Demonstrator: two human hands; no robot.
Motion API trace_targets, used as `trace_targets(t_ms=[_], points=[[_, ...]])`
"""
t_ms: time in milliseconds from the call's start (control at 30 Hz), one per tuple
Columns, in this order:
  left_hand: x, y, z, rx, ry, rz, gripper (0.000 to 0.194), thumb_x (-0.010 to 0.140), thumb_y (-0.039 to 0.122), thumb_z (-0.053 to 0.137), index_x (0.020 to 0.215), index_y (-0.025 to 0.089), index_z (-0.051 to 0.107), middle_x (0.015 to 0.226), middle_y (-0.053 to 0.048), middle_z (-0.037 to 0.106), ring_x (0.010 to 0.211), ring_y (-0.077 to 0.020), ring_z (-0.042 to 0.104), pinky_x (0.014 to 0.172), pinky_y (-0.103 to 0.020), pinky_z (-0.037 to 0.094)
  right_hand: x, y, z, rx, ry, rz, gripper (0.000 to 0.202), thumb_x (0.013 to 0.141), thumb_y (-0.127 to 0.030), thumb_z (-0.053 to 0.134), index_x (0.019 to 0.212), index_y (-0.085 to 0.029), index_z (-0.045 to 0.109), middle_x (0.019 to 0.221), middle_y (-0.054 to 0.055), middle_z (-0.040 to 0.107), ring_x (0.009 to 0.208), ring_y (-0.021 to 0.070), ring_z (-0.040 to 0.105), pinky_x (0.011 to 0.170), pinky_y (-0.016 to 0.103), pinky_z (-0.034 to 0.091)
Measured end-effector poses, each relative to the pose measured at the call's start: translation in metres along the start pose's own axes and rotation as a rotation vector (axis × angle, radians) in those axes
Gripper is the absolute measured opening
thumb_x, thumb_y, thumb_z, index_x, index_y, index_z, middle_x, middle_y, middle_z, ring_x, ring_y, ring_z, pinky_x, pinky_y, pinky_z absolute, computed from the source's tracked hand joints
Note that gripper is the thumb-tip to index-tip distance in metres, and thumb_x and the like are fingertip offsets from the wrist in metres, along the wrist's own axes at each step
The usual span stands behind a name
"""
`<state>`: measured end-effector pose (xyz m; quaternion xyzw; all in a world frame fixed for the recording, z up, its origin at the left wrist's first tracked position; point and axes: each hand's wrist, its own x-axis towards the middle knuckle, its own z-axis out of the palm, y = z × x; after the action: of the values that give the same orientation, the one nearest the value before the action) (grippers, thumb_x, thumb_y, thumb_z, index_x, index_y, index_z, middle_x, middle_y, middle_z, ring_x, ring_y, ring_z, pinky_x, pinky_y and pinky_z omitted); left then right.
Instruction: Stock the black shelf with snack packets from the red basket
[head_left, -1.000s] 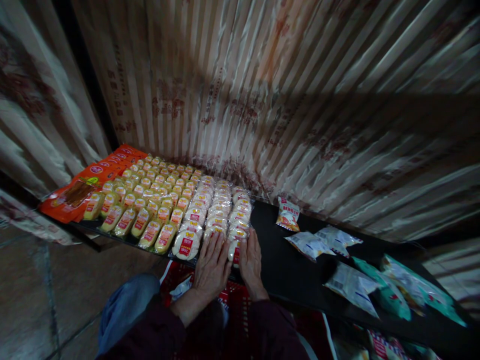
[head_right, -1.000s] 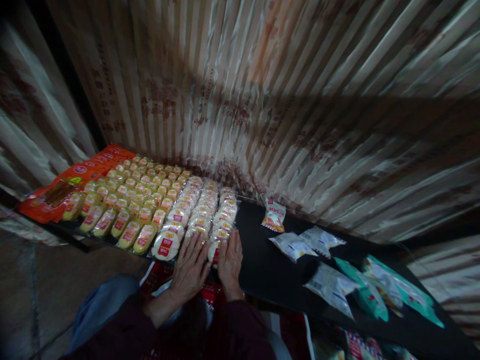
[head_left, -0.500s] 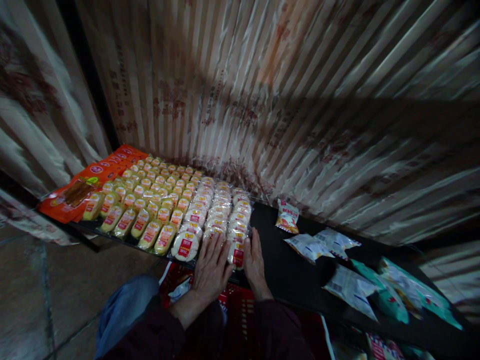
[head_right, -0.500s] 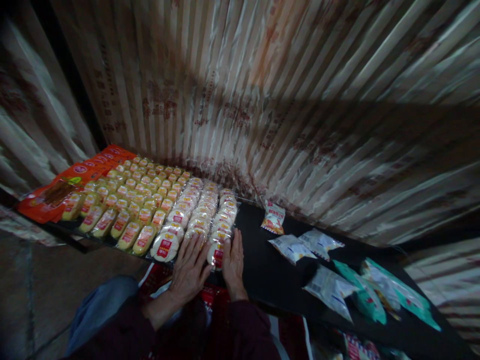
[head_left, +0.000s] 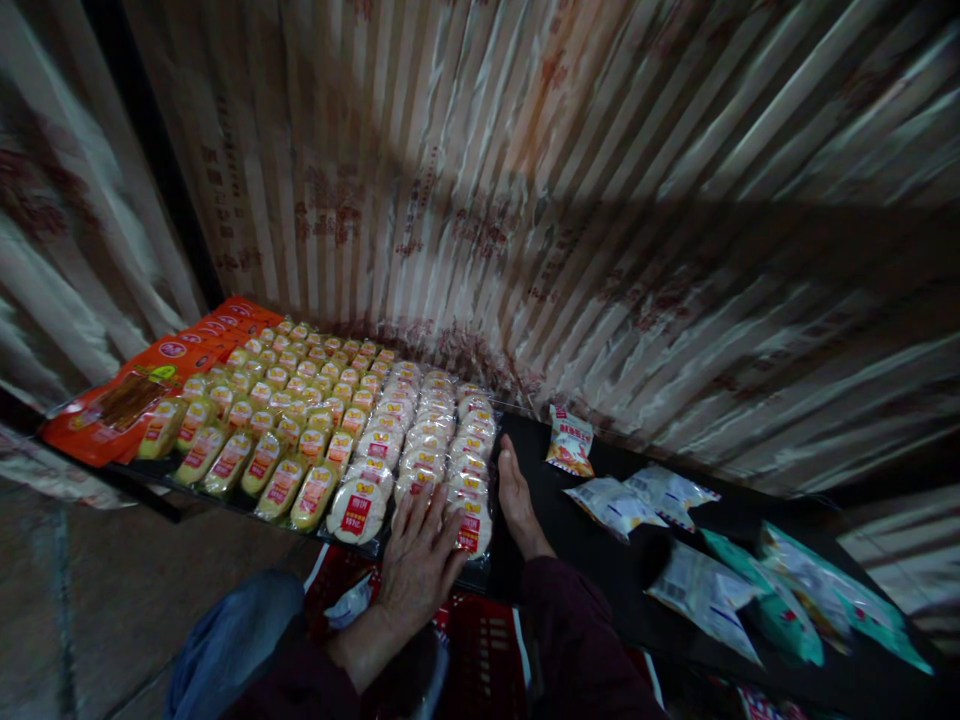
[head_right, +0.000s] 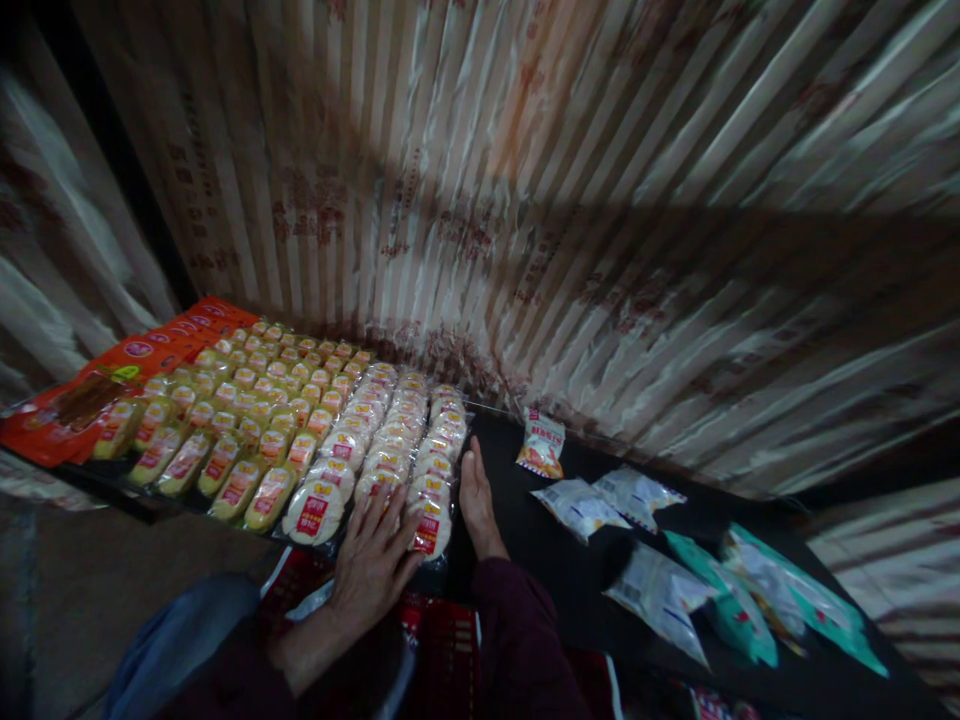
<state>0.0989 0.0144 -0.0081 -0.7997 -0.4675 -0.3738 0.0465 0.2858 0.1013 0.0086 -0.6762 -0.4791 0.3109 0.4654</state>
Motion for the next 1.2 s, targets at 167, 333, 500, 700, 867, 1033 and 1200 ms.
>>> trace_targets(t_ms=[167, 333, 500, 700, 867, 1033, 1200], points=[[0.001, 0.001, 0.001, -0.002, -0.014, -0.006, 0.046, 0.085, 0.044, 0.057, 0.127, 0.026, 0.053, 0.147, -0.006, 0.04, 0.139, -0.0279, 0.029, 0.112, -0.048, 0.024, 0.004, -0.001, 0.01, 0.074, -0.059, -0.038, 0.076, 0.085, -0.07, 0.03, 0.143, -0.021, 0.035, 0.147, 0.007, 0.041, 0.135, 0.0228, 0.037, 0.112, 0.041, 0.029], [0.0, 0.001, 0.002, -0.007, -0.013, -0.013, 0.045, 0.085, 0.043, 0.057, 0.126, 0.027, 0.053, 0.148, -0.006, 0.039, 0.139, -0.0279, 0.028, 0.112, -0.049, 0.023, 0.007, 0.004, 0.009, 0.092, -0.055, -0.033, 0.076, 0.085, -0.069, 0.033, 0.142, -0.019, 0.037, 0.147, 0.007, 0.039, 0.136, 0.0226, 0.035, 0.115, 0.041, 0.024], [0.001, 0.001, -0.001, -0.007, 0.01, 0.009, 0.05, 0.085, 0.044, 0.057, 0.13, 0.025, 0.05, 0.148, -0.007, 0.039, 0.139, -0.0268, 0.028, 0.113, -0.048, 0.021, 0.016, 0.0, 0.004, 0.002, 0.009, -0.024, 0.084, 0.081, -0.074, 0.032, 0.142, -0.016, 0.038, 0.15, 0.009, 0.035, 0.139, 0.0228, 0.029, 0.116, 0.04, 0.019], [0.002, -0.001, -0.001, 0.022, 0.008, 0.026, 0.052, 0.085, 0.046, 0.056, 0.132, 0.025, 0.048, 0.147, -0.007, 0.04, 0.139, -0.0277, 0.027, 0.113, -0.048, 0.021, 0.035, -0.001, 0.006, 0.045, 0.008, 0.011, 0.082, 0.08, -0.075, 0.034, 0.139, -0.019, 0.043, 0.147, 0.006, 0.039, 0.138, 0.0239, 0.032, 0.115, 0.041, 0.022], [0.001, -0.002, 0.001, 0.031, -0.01, 0.031, 0.051, 0.085, 0.044, 0.055, 0.132, 0.025, 0.048, 0.148, -0.007, 0.039, 0.139, -0.0272, 0.028, 0.113, -0.047, 0.021, 0.036, -0.002, 0.008, 0.06, -0.023, 0.027, 0.082, 0.081, -0.073, 0.035, 0.14, -0.017, 0.041, 0.147, 0.006, 0.039, 0.138, 0.0248, 0.031, 0.116, 0.042, 0.02], [0.002, -0.002, -0.004, 0.044, -0.017, 0.036, 0.054, 0.086, 0.042, 0.054, 0.136, 0.024, 0.043, 0.148, -0.007, 0.038, 0.141, -0.0283, 0.024, 0.113, -0.049, 0.021, 0.028, 0.002, 0.006, 0.134, -0.008, 0.044, 0.084, 0.082, -0.072, 0.035, 0.144, -0.015, 0.033, 0.15, 0.007, 0.033, 0.139, 0.0246, 0.03, 0.115, 0.039, 0.026], [0.005, -0.003, -0.011, 0.035, -0.035, 0.051, 0.051, 0.088, 0.036, 0.051, 0.137, 0.022, 0.043, 0.148, -0.008, 0.039, 0.141, -0.0266, 0.024, 0.113, -0.048, 0.023, 0.01, 0.01, 0.003, 0.232, 0.052, 0.063, 0.079, 0.084, -0.068, 0.033, 0.145, -0.017, 0.031, 0.152, 0.006, 0.03, 0.139, 0.0229, 0.03, 0.114, 0.04, 0.027]])
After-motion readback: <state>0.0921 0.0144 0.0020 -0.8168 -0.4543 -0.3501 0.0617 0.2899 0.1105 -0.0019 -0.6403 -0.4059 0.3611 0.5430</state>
